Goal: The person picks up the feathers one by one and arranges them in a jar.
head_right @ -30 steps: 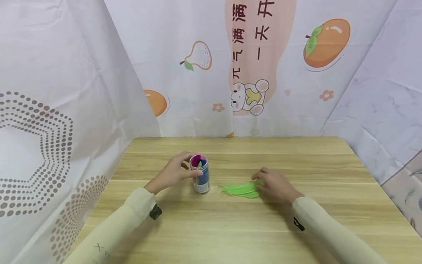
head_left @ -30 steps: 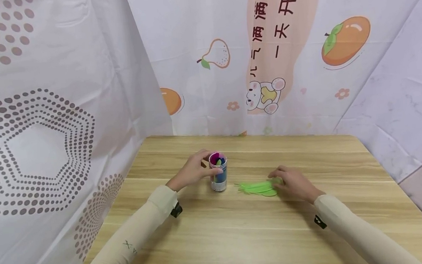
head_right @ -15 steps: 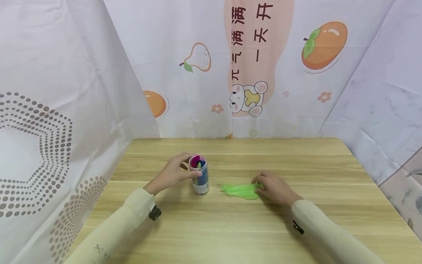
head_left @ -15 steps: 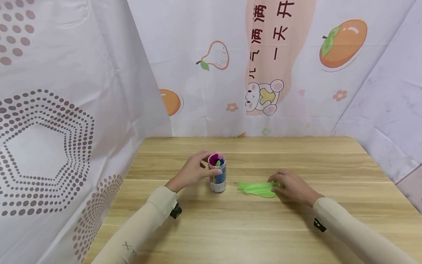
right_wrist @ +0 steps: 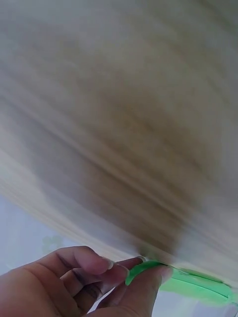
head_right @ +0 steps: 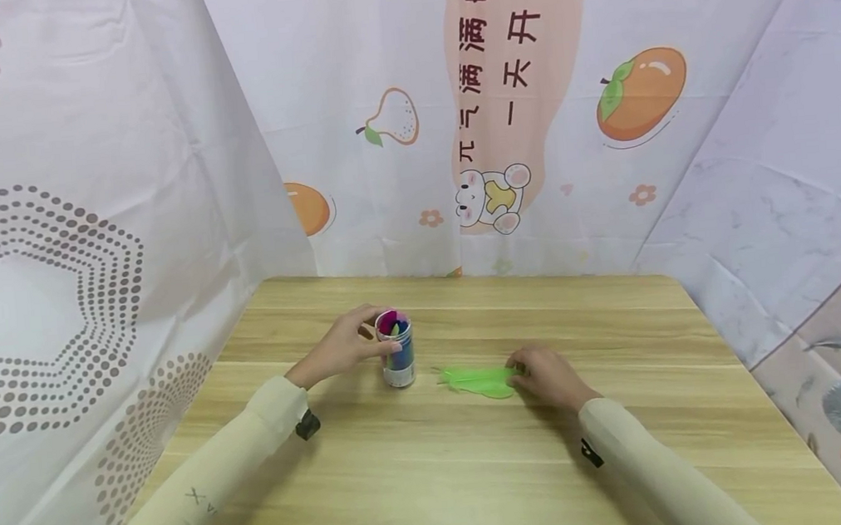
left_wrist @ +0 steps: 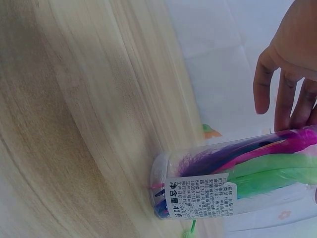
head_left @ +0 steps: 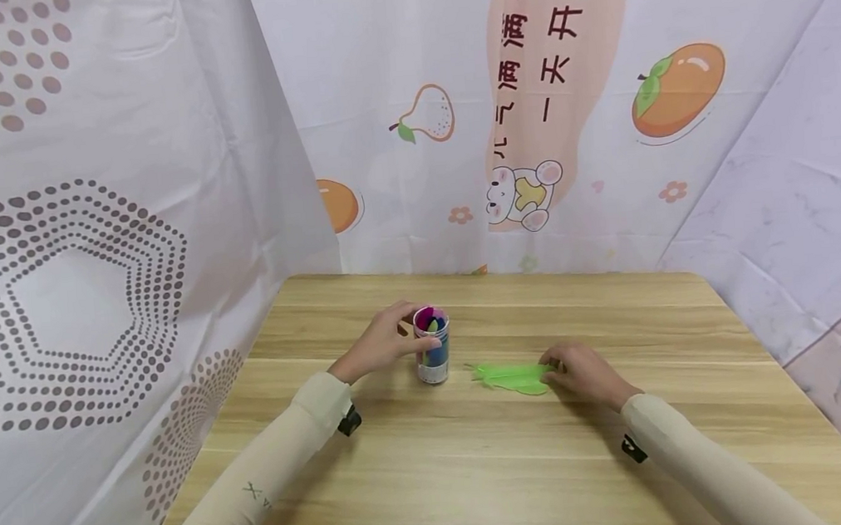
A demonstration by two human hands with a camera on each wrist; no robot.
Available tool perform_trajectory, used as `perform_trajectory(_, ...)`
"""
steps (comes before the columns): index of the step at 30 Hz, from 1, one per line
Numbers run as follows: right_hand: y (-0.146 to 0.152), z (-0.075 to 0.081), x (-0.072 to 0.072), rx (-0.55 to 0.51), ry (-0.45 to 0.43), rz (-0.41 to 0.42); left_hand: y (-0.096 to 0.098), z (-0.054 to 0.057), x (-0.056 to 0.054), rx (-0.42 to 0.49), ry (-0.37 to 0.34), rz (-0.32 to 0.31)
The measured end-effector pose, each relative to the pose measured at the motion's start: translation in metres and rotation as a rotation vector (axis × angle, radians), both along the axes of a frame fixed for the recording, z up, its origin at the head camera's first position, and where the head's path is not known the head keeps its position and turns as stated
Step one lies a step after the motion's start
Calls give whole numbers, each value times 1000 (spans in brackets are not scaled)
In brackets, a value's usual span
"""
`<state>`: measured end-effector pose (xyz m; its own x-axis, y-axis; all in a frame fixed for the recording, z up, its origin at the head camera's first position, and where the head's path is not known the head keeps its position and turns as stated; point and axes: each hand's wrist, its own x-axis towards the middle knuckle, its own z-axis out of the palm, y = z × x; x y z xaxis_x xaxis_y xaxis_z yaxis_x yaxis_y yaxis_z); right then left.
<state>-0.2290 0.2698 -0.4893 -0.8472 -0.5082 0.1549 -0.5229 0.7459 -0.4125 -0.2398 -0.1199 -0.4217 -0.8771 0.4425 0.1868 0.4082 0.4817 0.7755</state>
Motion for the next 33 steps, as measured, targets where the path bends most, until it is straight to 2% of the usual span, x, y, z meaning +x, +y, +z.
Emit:
perform_trajectory(11, 5, 1, 0, -48, -31, -9, -1, -1, -1, 1, 11, -6)
perform_trajectory(17, 8, 4, -1, -82, -1, 1, -2, -2, -2, 4, 12, -8)
perform_trajectory(33, 8, 16, 0, -176, 6, -65, 0, -1, -2, -2, -1, 2)
